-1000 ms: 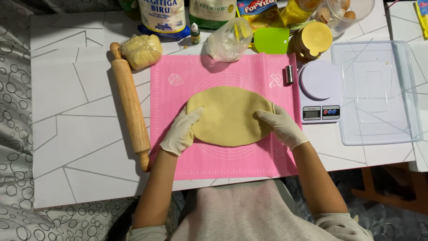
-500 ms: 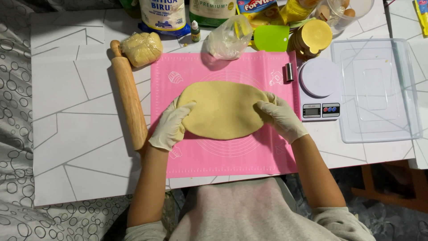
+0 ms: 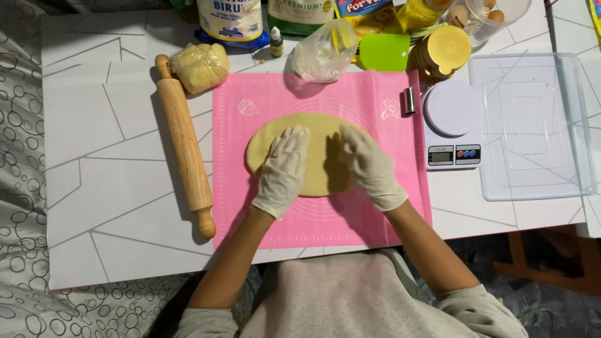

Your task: Flattening a piece of dough on a silicone mat using a wooden rolling pin and a plastic scraper

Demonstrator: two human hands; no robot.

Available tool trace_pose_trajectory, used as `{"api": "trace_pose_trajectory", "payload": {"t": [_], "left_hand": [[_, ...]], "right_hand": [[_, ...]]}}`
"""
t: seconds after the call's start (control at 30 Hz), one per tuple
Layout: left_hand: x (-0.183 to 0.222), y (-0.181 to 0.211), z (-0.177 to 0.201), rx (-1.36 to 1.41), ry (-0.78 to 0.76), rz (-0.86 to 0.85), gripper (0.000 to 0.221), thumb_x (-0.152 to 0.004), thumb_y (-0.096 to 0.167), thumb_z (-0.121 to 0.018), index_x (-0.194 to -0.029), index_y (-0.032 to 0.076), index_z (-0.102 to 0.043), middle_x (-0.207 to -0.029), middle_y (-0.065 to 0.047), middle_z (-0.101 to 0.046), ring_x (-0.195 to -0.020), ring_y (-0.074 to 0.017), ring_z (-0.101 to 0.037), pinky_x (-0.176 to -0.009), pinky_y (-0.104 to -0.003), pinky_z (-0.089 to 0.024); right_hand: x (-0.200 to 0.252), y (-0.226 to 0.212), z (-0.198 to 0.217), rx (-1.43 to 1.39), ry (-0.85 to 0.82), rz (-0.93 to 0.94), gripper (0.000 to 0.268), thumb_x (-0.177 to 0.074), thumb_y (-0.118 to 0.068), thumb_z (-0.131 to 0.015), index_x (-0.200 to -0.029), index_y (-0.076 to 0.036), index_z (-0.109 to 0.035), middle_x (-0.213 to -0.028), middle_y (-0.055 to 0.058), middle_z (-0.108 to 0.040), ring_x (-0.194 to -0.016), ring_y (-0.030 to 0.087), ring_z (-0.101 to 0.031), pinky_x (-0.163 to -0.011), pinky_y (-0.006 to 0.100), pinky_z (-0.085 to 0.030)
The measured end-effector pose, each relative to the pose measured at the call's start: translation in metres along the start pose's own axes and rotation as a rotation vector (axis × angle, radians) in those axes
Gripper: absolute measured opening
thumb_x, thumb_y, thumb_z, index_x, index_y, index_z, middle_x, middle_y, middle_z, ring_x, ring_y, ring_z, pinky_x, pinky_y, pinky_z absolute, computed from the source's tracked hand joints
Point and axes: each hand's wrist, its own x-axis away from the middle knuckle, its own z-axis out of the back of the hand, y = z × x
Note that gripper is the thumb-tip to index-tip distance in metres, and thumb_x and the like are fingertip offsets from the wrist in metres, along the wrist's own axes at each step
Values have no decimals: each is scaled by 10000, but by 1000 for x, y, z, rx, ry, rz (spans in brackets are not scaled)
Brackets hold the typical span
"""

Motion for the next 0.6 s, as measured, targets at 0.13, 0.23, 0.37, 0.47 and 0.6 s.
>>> {"api": "trace_pose_trajectory", "payload": {"t": [0.13,0.23,0.37,0.47,0.6], "left_hand": [[-7,15,0,-355,-528,212,584,-1085,417,-302,-1640,237,-266,-1726,13,-210,-1596,-209,-128,-1302,-412,-7],[-13,2,19,-176,-425,170,664,-1052,493,-410,-1610,137,-354,-1677,-139,-310,-1562,-308,-248,-1295,-412,-121],[-17,6,14,-250,-317,157,746,-1025,528,-426,-1615,84,-314,-1673,-198,-285,-1554,-354,-257,-1283,-474,-135],[-27,39,14,-229,-591,135,703,-1038,507,-331,-1631,135,-264,-1700,-145,-211,-1579,-339,-164,-1283,-517,-65],[-23,61,-25,-146,-854,-84,740,-1030,589,-309,-1652,210,-180,-1731,-51,-120,-1594,-266,-124,-1295,-496,-32]], "right_hand": [[5,-31,-11,176,-62,281,646,-1012,-219,-472,-1604,-16,-314,-1605,287,-362,-1461,448,-386,-1221,498,-306],[8,-30,8,353,-94,267,685,-1072,-440,-337,-1636,-59,-262,-1677,193,-288,-1551,339,-260,-1277,440,-173],[-23,51,11,474,117,143,411,-955,-342,-577,-1297,-127,-504,-1251,128,-505,-1141,337,-512,-930,455,-415],[-43,92,52,707,394,167,320,-838,-290,-808,-1105,-272,-632,-825,-42,-556,-738,237,-635,-555,400,-568],[-67,93,86,852,192,-137,427,-814,-589,-777,-956,-219,-618,-784,-29,-587,-808,254,-628,-579,399,-544]]}}
